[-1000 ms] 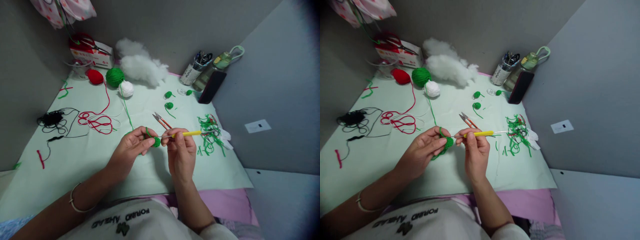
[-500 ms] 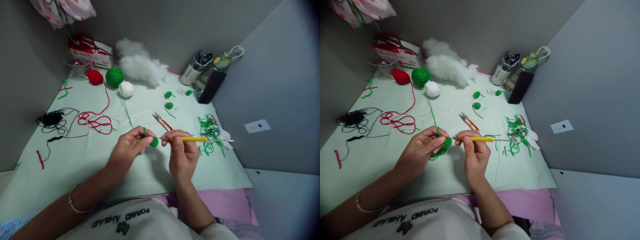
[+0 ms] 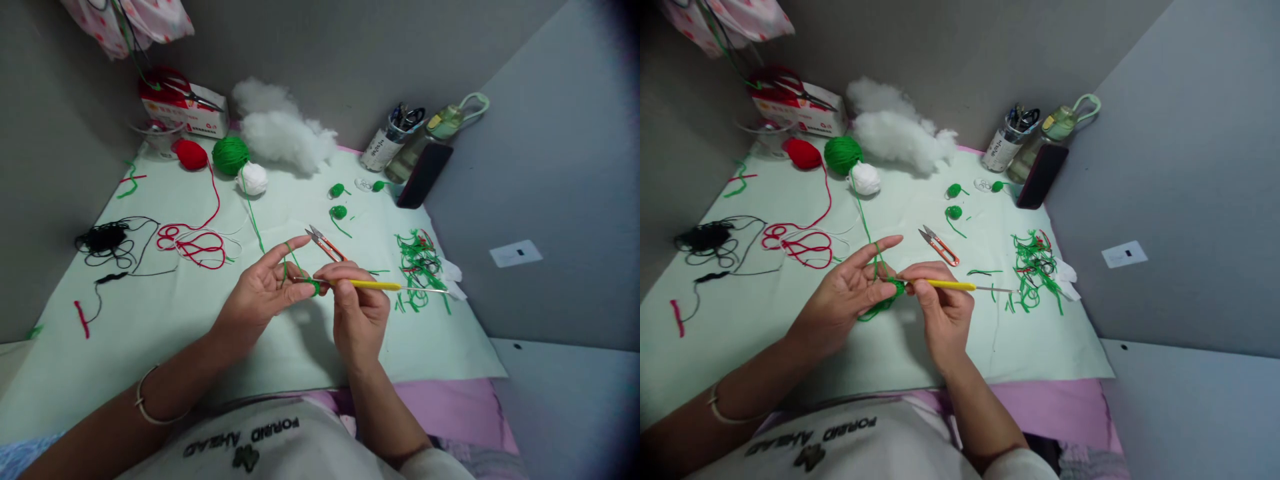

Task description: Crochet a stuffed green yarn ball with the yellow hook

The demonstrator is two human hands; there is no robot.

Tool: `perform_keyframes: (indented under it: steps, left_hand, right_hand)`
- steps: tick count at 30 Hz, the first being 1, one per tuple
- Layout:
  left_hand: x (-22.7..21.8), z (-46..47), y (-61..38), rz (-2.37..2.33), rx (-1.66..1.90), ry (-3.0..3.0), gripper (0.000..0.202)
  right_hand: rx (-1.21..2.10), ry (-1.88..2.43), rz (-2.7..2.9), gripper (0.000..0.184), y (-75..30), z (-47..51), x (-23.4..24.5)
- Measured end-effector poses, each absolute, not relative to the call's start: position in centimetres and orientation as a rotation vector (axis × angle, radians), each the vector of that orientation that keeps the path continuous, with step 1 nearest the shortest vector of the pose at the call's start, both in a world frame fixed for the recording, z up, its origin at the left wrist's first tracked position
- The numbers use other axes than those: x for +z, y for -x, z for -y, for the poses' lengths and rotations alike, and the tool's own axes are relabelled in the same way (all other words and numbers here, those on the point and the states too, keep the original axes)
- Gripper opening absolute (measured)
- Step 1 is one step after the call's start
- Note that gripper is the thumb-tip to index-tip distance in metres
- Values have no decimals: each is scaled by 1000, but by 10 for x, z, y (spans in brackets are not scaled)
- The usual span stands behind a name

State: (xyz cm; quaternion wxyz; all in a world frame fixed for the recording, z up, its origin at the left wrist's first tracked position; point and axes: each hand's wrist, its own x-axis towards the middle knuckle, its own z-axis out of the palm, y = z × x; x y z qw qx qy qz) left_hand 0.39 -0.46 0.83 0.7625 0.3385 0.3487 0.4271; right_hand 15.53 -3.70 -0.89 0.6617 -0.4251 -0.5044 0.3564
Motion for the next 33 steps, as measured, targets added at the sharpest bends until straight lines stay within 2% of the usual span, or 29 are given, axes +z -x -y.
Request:
perform_keyframes:
  steps: [4, 11, 16, 22, 25, 33]
  left_hand:
    - [7, 4, -2, -734, 913, -729, 68]
    - [5, 4, -1, -776, 931, -768, 59]
    - [4, 4, -3, -781, 940, -779, 56]
    - [8, 3, -5, -750, 864, -710, 82]
    - [8, 2, -4, -717, 849, -671, 86]
    - [5, 3, -2, -739, 900, -729, 65]
  right_hand:
    - [778, 990, 1206, 10, -160, 36, -8]
    - [824, 977, 1084, 14, -165, 36, -5]
    - [659, 979, 1145, 13, -158, 37, -5]
    - [585, 997, 1255, 13, -150, 35, -8]
    - [590, 1000, 1203, 15, -149, 35, -10]
    - [887, 934, 992, 14, -156, 31, -7]
